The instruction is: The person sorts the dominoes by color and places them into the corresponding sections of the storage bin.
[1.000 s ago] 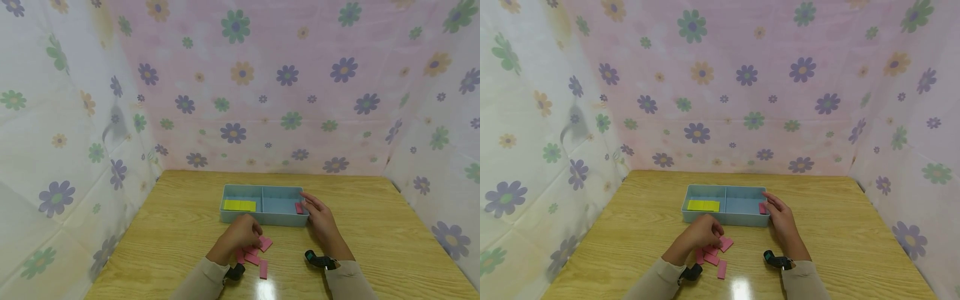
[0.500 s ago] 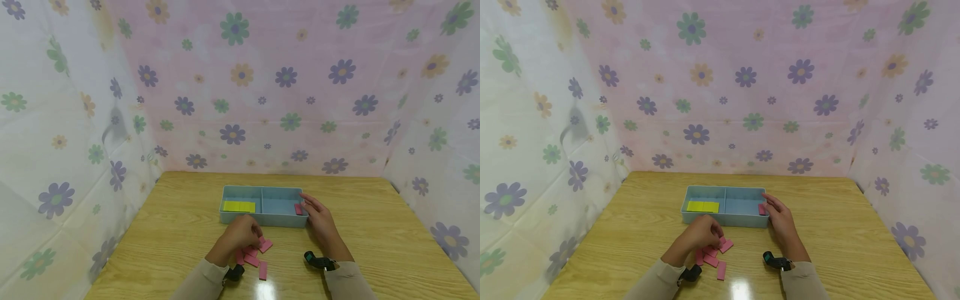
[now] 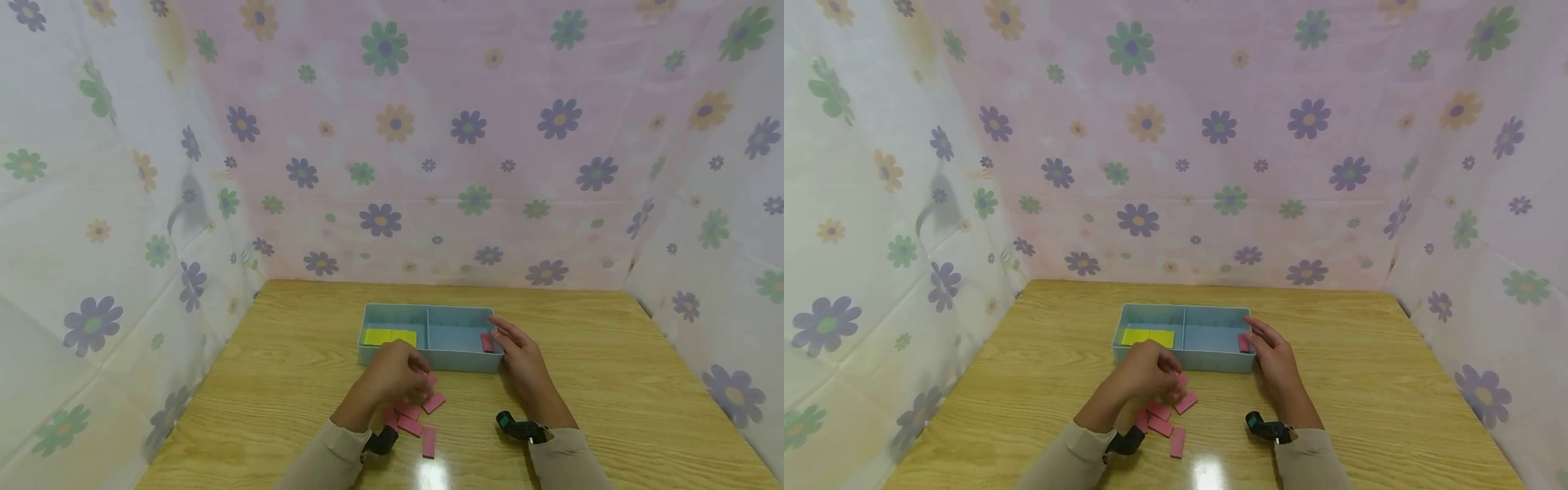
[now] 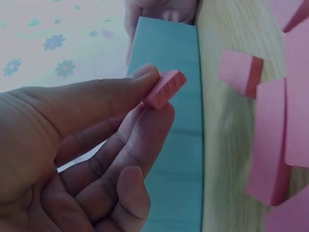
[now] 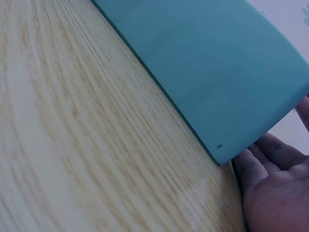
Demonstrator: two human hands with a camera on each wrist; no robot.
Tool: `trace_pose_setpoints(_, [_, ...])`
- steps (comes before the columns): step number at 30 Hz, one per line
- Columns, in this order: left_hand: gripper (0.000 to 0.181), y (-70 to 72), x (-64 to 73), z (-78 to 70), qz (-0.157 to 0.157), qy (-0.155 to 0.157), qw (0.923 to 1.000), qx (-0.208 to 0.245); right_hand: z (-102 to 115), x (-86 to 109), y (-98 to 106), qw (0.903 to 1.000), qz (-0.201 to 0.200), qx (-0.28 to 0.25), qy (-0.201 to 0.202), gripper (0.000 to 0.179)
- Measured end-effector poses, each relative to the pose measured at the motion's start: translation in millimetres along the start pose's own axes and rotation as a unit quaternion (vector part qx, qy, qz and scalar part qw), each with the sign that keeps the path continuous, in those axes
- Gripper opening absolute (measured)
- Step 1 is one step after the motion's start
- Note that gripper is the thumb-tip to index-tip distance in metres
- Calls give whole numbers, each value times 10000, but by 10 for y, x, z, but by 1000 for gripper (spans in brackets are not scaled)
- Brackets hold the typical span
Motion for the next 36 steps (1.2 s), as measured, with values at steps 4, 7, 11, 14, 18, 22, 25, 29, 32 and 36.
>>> trace_pose_setpoints(4, [8, 23, -20, -43, -73, -173, 9996, -197, -5, 8, -1, 10000, 4, -1, 21, 47])
trace_pose_setpoints(7, [9, 45, -40, -84, -126, -360, 9989, -261, -8, 8, 2, 10000, -8, 20, -24, 46])
trace_pose_setpoints(11, [10, 82, -61, -161, -141, -421, 9989, -127, -3, -1, 6, 10000, -14, -21, -71, 46])
trace_pose_setpoints(14, [10, 99, -77, -215, -104, -400, 9991, -45, -1, -7, 9, 10000, -21, -46, -83, 46])
trace_pose_setpoints(18, [10, 102, -100, -278, -25, -436, 9990, -41, -2, -2, 11, 9999, -20, 22, -105, 46])
trace_pose_setpoints(22, [10, 96, -127, -337, 21, -487, 9988, -59, -4, 4, 10, 9999, -8, 43, -91, 46])
trace_pose_setpoints(25, [10, 100, -138, -380, -18, -545, 9984, -131, 1, 0, 8, 10000, -2, 7, -84, 46])
trace_pose_setpoints(29, [8, 110, -152, -436, -119, -682, 9971, -320, 3, -2, 11, 10000, 22, -47, -80, 46])
trace_pose_setpoints(32, [8, 111, -163, -477, -116, -700, 9967, -383, 4, 7, 11, 10000, 34, -35, -41, 47])
trace_pose_setpoints(36, [8, 120, -172, -527, -108, -708, 9964, -444, 11, 18, 3, 10000, 50, -28, 0, 47])
Point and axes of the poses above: each hand's wrist, its own x-axis away from the middle knuckle, its own y-axis out of the back of the hand, z = x × y, the point moved 1 cm from there along -x, towards the middle knuckle
